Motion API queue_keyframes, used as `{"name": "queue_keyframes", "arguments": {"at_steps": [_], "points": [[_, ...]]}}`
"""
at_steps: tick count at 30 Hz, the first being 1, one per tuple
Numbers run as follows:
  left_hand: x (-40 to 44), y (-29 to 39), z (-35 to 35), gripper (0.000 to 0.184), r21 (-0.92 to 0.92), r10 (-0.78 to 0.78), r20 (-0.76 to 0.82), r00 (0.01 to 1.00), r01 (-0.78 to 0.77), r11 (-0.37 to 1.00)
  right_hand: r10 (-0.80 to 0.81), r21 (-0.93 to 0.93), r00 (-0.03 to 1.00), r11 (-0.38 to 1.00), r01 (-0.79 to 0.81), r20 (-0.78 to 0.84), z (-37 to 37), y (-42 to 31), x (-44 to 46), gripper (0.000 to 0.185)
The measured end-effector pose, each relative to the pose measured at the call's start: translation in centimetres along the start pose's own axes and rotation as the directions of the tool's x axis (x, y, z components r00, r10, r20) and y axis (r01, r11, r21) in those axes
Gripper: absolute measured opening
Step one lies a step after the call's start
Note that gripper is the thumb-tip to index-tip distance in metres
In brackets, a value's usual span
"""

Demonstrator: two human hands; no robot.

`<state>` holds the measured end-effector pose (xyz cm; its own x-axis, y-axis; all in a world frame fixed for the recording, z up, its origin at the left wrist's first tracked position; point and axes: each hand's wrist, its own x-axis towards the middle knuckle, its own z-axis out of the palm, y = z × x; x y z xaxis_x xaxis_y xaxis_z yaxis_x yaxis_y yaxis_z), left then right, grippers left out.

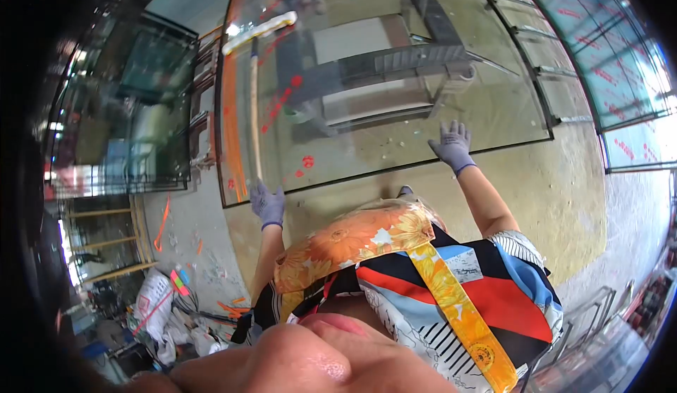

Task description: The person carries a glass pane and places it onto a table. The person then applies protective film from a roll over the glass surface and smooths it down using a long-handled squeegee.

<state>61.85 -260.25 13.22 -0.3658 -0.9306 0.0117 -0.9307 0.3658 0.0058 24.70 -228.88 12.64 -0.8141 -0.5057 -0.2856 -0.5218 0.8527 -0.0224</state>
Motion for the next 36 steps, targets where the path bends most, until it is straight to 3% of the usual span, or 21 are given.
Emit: {"name": "queue_keyframes", "arguments": {"at_steps": [1,2,4,6,8,11,15,20,24,25,27,28,29,30,31,32,35,36], "points": [[0.9,1.9,0.5,0.075,0.037,0.119,-0.066,0.991,-0.116,0.993,0.017,0.005,1.0,1.0,-0.017,-0.001,0.0,1.4,0.0,0.07],[1.6,4.1,1.2,0.075,0.035,0.131,-0.072,0.989,-0.129,0.991,0.013,0.028,0.999,1.0,-0.014,0.035,0.5,2.5,-0.4,0.072],[2.3,9.1,3.0,0.079,-0.027,0.294,0.104,0.95,-0.293,0.956,-0.015,0.066,0.995,0.998,0.009,0.1,1.1,3.8,-1.2,0.076],[2.6,12.8,5.6,0.084,-0.165,0.342,0.268,0.901,-0.307,0.937,0.01,0.051,0.991,0.999,-0.017,0.13,0.5,3.2,-1.1,0.076],[2.0,16.4,5.5,0.091,-0.091,0.291,0.557,0.778,-0.29,0.953,0.025,0.037,0.987,0.999,-0.031,0.16,0.4,2.8,-0.7,0.076],[0.7,18.7,3.5,0.097,-0.003,0.143,0.657,0.74,-0.187,0.982,0.048,0.069,0.99,0.996,-0.058,0.13,1.3,2.9,-0.7,0.075],[0.9,18.7,2.8,0.102,-0.02,0.164,0.699,0.696,-0.211,0.977,0.034,0.102,0.989,0.994,-0.049,0.143,1.3,3.4,-0.4,0.075],[0.7,18.8,2.6,0.104,-0.087,0.184,0.711,0.679,-0.175,0.981,0.067,0.098,0.972,0.991,-0.091,0.224,-0.6,2.5,-0.2,0.081],[1.4,18.8,2.6,0.09,-0.085,0.161,0.63,0.76,-0.139,0.987,0.073,0.023,0.959,0.996,-0.082,0.275,-2.1,1.5,0.8,0.071],[2.4,18.5,3.7,0.082,-0.292,0.275,0.51,0.815,-0.136,0.947,0.067,0.073,0.945,0.993,-0.095,0.321,-2.1,1.9,1.4,0.069],[4.7,18.3,5.2,0.068,-0.644,0.396,0.186,0.899,-0.193,0.74,0.05,0.17,0.912,0.977,-0.13,0.407,-2.4,3.3,3.1,0.065],[5.5,18.7,5.0,0.068,-0.645,0.383,0.188,0.904,-0.181,0.743,0.041,0.164,0.912,0.979,-0.117,0.409,-2.4,3.8,4.1,0.065],[6.5,19.4,4.6,0.06,-0.814,0.356,0.351,0.866,0.094,0.573,-0.014,0.199,0.93,0.978,-0.064,0.368,-2.0,4.6,5.5,0.064],[7.2,20.3,4.1,0.052,-0.86,0.375,0.493,0.785,0.375,0.347,-0.068,0.233,0.944,0.972,-0.01,0.323,-1.5,5.4,6.9,0.063],[7.5,20.8,4.2,0.045,-0.775,0.436,0.597,0.674,0.624,0.097,-0.12,0.264,0.953,0.963,0.045,0.277,-2.0,5.5,7.7,0.062],[7.5,21.1,4.1,0.045,-0.777,0.431,0.594,0.679,0.623,0.09,-0.128,0.261,0.953,0.964,0.054,0.275,-2.3,5.6,8.6,0.062],[7.5,21.4,4.2,0.039,-0.474,0.367,0.816,0.445,0.881,-0.015,-0.166,0.324,0.968,0.941,0.097,0.19,-3.6,5.1,10.6,0.063],[7.2,21.4,4.1,0.039,-0.481,0.364,0.813,0.453,0.877,-0.018,-0.172,0.327,0.968,0.939,0.105,0.184,-4.1,5.0,11.1,0.063]]}}
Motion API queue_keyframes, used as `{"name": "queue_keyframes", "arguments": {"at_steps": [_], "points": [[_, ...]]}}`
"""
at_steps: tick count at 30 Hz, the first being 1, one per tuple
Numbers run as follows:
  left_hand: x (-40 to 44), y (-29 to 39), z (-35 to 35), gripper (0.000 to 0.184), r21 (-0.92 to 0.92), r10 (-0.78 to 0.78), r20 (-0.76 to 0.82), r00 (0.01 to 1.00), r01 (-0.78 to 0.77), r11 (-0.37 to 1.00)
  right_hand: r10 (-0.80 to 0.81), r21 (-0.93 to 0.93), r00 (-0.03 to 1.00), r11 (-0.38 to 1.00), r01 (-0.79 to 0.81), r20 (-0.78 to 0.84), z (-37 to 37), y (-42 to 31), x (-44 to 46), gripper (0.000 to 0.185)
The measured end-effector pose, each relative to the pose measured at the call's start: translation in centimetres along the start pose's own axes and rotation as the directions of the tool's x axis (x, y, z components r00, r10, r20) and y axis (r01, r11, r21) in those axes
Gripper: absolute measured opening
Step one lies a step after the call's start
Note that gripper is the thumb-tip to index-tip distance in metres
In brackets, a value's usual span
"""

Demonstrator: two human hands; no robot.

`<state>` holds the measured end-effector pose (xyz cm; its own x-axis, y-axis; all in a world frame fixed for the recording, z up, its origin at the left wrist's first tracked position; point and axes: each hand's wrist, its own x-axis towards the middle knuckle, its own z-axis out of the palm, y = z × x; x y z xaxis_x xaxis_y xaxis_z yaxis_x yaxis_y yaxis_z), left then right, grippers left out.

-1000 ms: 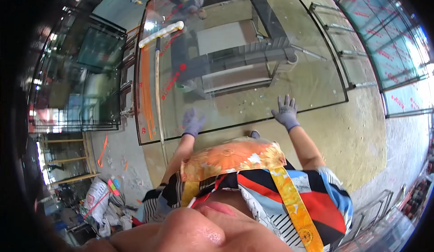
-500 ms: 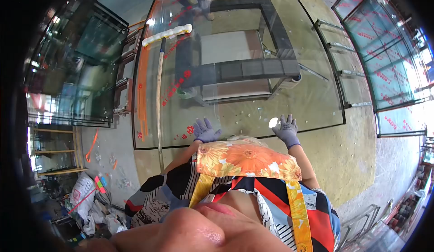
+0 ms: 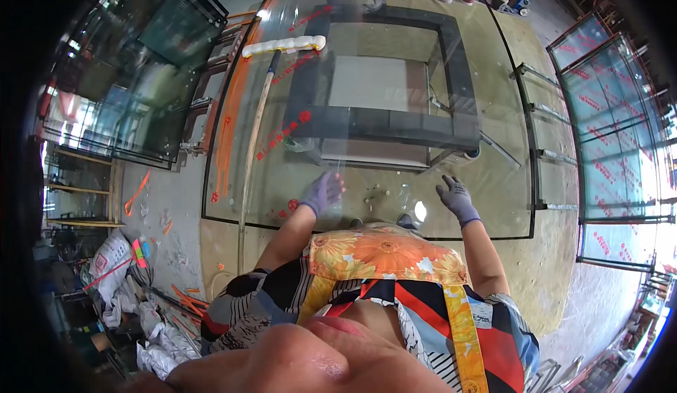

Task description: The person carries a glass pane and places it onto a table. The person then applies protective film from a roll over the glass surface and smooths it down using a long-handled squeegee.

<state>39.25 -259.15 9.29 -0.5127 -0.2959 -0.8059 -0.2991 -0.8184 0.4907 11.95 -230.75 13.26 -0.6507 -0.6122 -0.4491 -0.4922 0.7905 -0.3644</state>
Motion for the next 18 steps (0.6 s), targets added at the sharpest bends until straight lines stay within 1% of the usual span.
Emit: {"name": "queue_keyframes", "arguments": {"at_steps": [2,3,4,6,7,8,10,11,12,13,14,15,16,17,18], "points": [[-0.5,-1.1,-0.3,0.037,-0.192,0.066,-0.107,0.992,-0.086,0.978,0.024,-0.053,1.0,0.998,-0.024,0.005,-0.6,0.0,0.4,0.064],[-0.3,-1.2,-0.2,0.037,-0.188,0.071,-0.114,0.991,-0.092,0.978,0.036,-0.078,0.999,0.996,-0.035,0.01,-0.8,0.0,0.6,0.064],[0.1,-1.4,-0.2,0.037,-0.167,0.072,-0.17,0.983,-0.1,0.981,0.03,-0.072,0.999,0.997,-0.029,0.012,-0.8,-0.1,0.5,0.064],[1.1,-1.7,0.0,0.037,-0.127,0.078,-0.278,0.957,-0.117,0.985,0.013,-0.22,0.998,0.976,0.003,0.068,-0.8,-0.3,-0.1,0.066],[1.7,-1.9,0.1,0.037,-0.126,0.081,-0.285,0.955,-0.121,0.985,0.007,-0.292,0.995,0.956,0.022,0.097,-1.1,-0.1,-0.1,0.067],[2.2,-2.2,0.1,0.036,-0.092,0.096,-0.34,0.936,-0.135,0.987,0.002,-0.289,0.995,0.957,0.027,0.101,-1.6,0.4,0.3,0.067],[2.6,-2.4,0.2,0.034,-0.019,0.128,-0.444,0.887,-0.151,0.988,-0.022,-0.108,0.981,0.993,0.043,0.193,-2.6,1.0,1.1,0.068],[2.6,-2.3,0.3,0.034,-0.014,0.128,-0.45,0.884,-0.15,0.989,-0.038,-0.013,0.97,0.999,0.042,0.238,-3.0,1.3,1.6,0.068],[2.7,-2.1,0.3,0.032,-0.056,0.118,-0.432,0.894,-0.157,0.986,-0.038,-0.006,0.969,0.999,0.041,0.243,-3.6,1.6,2.0,0.068],[2.8,-1.8,0.5,0.031,-0.098,0.107,-0.41,0.906,-0.161,0.982,-0.087,0.18,0.963,0.983,0.041,0.255,-4.4,1.9,2.5,0.067],[2.8,-1.4,0.8,0.03,-0.142,0.098,-0.386,0.917,-0.164,0.976,-0.136,0.358,0.958,0.933,0.038,0.254,-5.3,2.3,3.2,0.066],[2.9,-0.7,1.1,0.03,-0.14,0.096,-0.384,0.918,-0.161,0.977,-0.184,0.521,0.952,0.853,0.032,0.243,-6.1,2.6,4.0,0.065],[2.9,0.3,1.5,0.03,-0.164,0.134,-0.36,0.923,-0.204,0.965,-0.181,0.52,0.953,0.853,0.029,0.243,-6.1,3.5,5.5,0.065],[3.0,1.5,1.6,0.03,-0.189,0.172,-0.338,0.925,-0.246,0.951,-0.223,0.592,0.96,0.802,0.081,0.171,-5.1,5.0,7.6,0.062],[7.0,1.9,-1.0,0.033,-0.083,0.289,-0.277,0.917,-0.322,0.943,-0.259,0.657,0.961,0.742,0.134,0.097,-4.5,5.6,8.9,0.059]]}}
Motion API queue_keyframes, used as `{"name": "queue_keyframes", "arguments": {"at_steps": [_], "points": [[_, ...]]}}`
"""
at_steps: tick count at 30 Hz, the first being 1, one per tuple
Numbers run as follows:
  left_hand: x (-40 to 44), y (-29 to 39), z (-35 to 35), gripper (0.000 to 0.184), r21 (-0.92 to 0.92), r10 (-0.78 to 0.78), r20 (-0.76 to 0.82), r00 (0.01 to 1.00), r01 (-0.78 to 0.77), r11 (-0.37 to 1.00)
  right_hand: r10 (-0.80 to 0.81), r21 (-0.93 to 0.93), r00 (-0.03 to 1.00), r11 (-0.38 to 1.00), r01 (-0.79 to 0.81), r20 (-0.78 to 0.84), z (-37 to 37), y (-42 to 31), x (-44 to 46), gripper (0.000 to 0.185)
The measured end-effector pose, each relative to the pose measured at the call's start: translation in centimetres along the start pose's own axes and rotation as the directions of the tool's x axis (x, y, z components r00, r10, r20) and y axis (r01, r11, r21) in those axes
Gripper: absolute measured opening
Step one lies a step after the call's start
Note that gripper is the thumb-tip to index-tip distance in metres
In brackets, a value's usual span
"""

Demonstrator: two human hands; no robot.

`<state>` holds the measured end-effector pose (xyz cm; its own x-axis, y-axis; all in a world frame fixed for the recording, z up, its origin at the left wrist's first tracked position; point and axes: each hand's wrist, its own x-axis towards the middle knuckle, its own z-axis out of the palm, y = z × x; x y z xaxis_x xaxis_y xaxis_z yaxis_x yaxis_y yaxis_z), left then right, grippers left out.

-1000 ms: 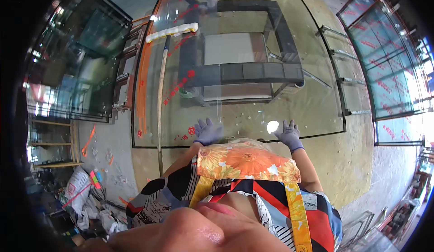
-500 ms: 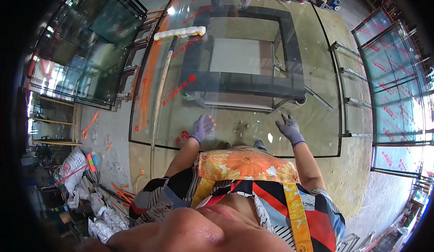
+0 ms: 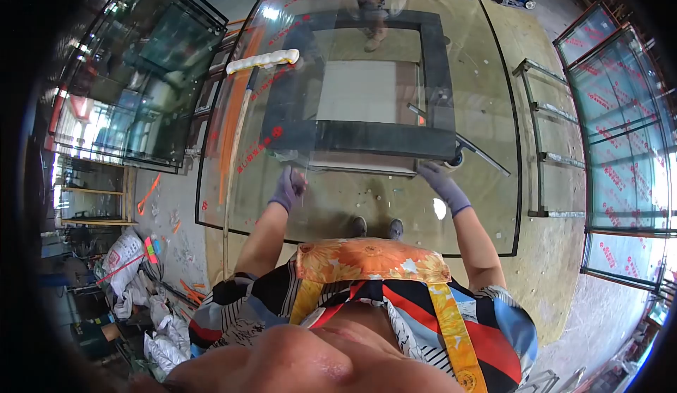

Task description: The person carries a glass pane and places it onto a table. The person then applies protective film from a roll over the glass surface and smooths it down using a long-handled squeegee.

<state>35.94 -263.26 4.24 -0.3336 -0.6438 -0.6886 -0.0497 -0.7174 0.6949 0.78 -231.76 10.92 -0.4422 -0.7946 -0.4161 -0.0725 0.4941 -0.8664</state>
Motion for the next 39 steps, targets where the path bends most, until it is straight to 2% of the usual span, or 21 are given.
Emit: {"name": "queue_keyframes", "arguments": {"at_steps": [1,3,5,7,12,17,19,20,23,24,26,29,34,37,38,39], "points": [[4.4,-0.7,-1.4,0.036,0.076,0.101,0.083,0.991,-0.107,0.991,0.005,0.003,1.0,1.0,-0.005,0.004,-0.4,-0.9,0.1,0.059],[-2.0,6.7,4.0,0.041,-0.096,-0.007,-0.039,0.999,0.003,0.995,0.134,0.226,0.989,0.967,-0.115,-0.068,-1.5,-3.8,-0.3,0.054],[-1.1,10.6,5.7,0.045,-0.099,-0.035,0.013,0.999,0.036,0.994,0.179,0.261,0.981,0.953,-0.154,-0.074,-2.2,-4.4,0.7,0.053],[-1.1,14.2,8.0,0.05,-0.036,0.013,0.045,0.999,-0.012,0.999,0.257,0.332,0.963,0.918,-0.216,-0.084,-3.1,-4.8,1.7,0.05],[2.3,20.7,12.4,0.058,-0.026,0.058,0.142,0.988,-0.055,0.998,0.308,0.471,0.945,0.853,-0.223,-0.109,-5.0,-6.3,4.2,0.048],[5.3,24.5,18.3,0.061,-0.026,0.049,0.089,0.995,-0.047,0.999,0.332,0.654,0.933,0.739,-0.165,-0.14,-6.9,-7.0,6.8,0.06],[7.2,25.4,20.3,0.08,0.023,0.055,0.167,0.984,-0.06,0.998,0.291,0.731,0.948,0.674,-0.106,-0.132,-8.2,-6.6,8.3,0.066],[8.3,25.7,21.1,0.08,0.028,0.037,0.165,0.986,-0.042,0.999,0.309,0.733,0.942,0.67,-0.118,-0.13,-8.7,-6.8,9.0,0.066],[10.9,26.8,23.7,0.094,-0.026,0.111,0.311,0.944,-0.108,0.994,0.334,0.795,0.927,0.603,-0.072,-0.17,-10.6,-7.6,11.4,0.063],[11.5,27.2,24.6,0.094,-0.016,0.087,0.331,0.94,-0.087,0.996,0.356,0.798,0.915,0.598,-0.068,-0.189,-11.2,-7.6,12.4,0.063],[12.2,27.7,26.3,0.102,-0.051,0.119,0.267,0.956,-0.109,0.993,0.29,0.865,0.942,0.503,0.0,-0.169,-12.5,-7.4,14.0,0.067],[14.1,28.2,27.8,0.105,-0.022,0.104,0.252,0.962,-0.102,0.995,0.282,0.889,0.938,0.454,0.057,-0.204,-14.1,-8.1,17.1,0.07],[16.8,29.0,30.0,0.095,0.036,0.133,0.238,0.962,-0.145,0.989,0.287,0.887,0.914,0.439,0.141,-0.287,-17.7,-9.5,23.1,0.083],[18.8,29.9,30.2,0.064,0.148,0.095,0.182,0.979,-0.123,0.981,0.296,0.891,0.903,0.42,0.171,-0.312,-20.7,-8.8,28.0,0.077],[19.5,29.7,30.3,0.064,0.151,0.1,0.172,0.98,-0.126,0.98,0.176,0.816,0.903,0.519,0.254,-0.393,-22.3,-6.8,30.6,0.073],[20.4,29.2,30.4,0.052,0.19,0.123,0.21,0.97,-0.164,0.968,0.044,0.727,0.892,0.599,0.336,-0.449,-23.7,-4.6,33.0,0.068]]}}
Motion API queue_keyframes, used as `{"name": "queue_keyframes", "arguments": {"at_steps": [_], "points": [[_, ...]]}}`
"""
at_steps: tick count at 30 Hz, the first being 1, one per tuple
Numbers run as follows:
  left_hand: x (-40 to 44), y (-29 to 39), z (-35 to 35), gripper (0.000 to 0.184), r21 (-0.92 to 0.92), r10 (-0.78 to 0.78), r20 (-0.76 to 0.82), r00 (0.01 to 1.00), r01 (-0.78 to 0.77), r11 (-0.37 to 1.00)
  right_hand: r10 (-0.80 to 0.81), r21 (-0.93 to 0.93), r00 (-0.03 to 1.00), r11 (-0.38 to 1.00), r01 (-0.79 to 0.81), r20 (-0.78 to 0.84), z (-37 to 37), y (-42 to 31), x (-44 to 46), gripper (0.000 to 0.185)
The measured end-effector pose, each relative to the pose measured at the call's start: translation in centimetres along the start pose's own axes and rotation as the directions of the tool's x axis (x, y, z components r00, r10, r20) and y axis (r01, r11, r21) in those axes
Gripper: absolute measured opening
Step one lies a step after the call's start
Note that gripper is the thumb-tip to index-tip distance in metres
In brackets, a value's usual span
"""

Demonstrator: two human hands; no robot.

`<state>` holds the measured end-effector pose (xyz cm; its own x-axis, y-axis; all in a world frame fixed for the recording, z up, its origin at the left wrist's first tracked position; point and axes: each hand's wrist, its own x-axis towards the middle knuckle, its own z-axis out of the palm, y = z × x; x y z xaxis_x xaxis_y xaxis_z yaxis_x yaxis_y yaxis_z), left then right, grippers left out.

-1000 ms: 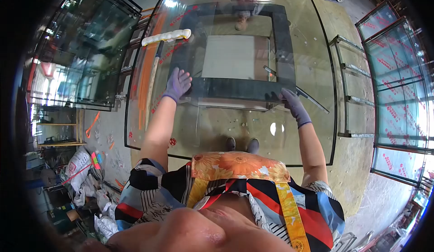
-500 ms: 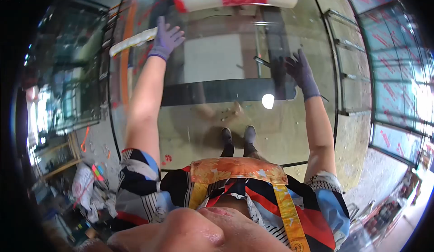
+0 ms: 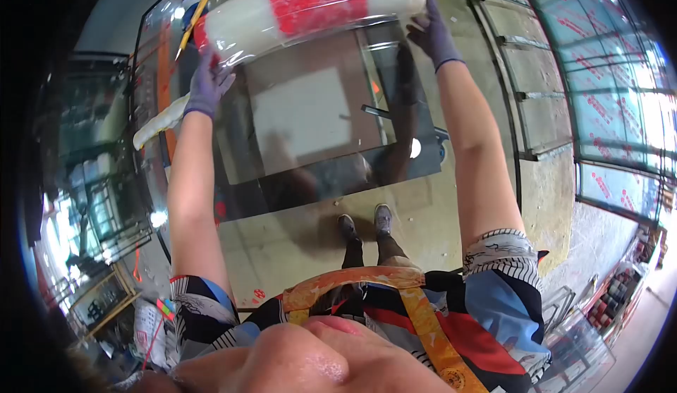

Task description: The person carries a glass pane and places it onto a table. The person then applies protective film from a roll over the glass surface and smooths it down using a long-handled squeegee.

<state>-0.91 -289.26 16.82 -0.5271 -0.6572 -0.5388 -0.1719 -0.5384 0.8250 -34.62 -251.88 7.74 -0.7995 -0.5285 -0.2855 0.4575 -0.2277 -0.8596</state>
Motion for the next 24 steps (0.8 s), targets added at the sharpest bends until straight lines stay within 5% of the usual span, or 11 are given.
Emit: {"name": "queue_keyframes", "arguments": {"at_steps": [2,5,8,11,15,19,24], "points": [[0.6,-1.0,-1.2,0.03,0.087,0.063,0.034,0.997,-0.066,0.994,-0.149,-0.076,0.983,0.985,0.157,0.108,0.0,0.7,1.4,0.05],[-1.5,-1.2,-0.2,0.017,0.066,0.204,-0.047,0.978,-0.201,0.977,0.109,0.199,0.993,0.975,-0.099,-0.041,2.0,-2.7,0.9,0.017],[-2.2,-1.7,-0.7,0.015,0.059,0.267,-0.063,0.962,-0.264,0.963,0.035,0.081,0.999,0.996,-0.034,-0.013,2.7,-4.2,-1.7,0.018],[-4.1,-1.6,-0.9,0.019,0.001,0.209,-0.105,0.972,-0.21,0.978,-0.038,-0.271,0.984,0.963,-0.012,-0.177,4.9,-7.0,-5.9,0.021],[-7.6,-3.0,-1.3,0.016,-0.026,0.069,-0.127,0.99,-0.073,0.997,0.048,-0.289,0.984,0.953,-0.097,-0.171,4.5,-6.9,-10.1,0.022],[-10.9,-2.6,-2.4,0.014,-0.161,0.035,-0.098,0.995,-0.05,0.986,0.036,-0.308,0.994,0.949,-0.066,-0.102,3.9,-7.2,-12.5,0.02],[-15.4,-0.2,-3.9,0.015,-0.074,0.08,-0.148,0.986,-0.092,0.993,0.058,-0.252,0.996,0.967,-0.04,0.065,3.7,-6.9,-16.3,0.018]]}}
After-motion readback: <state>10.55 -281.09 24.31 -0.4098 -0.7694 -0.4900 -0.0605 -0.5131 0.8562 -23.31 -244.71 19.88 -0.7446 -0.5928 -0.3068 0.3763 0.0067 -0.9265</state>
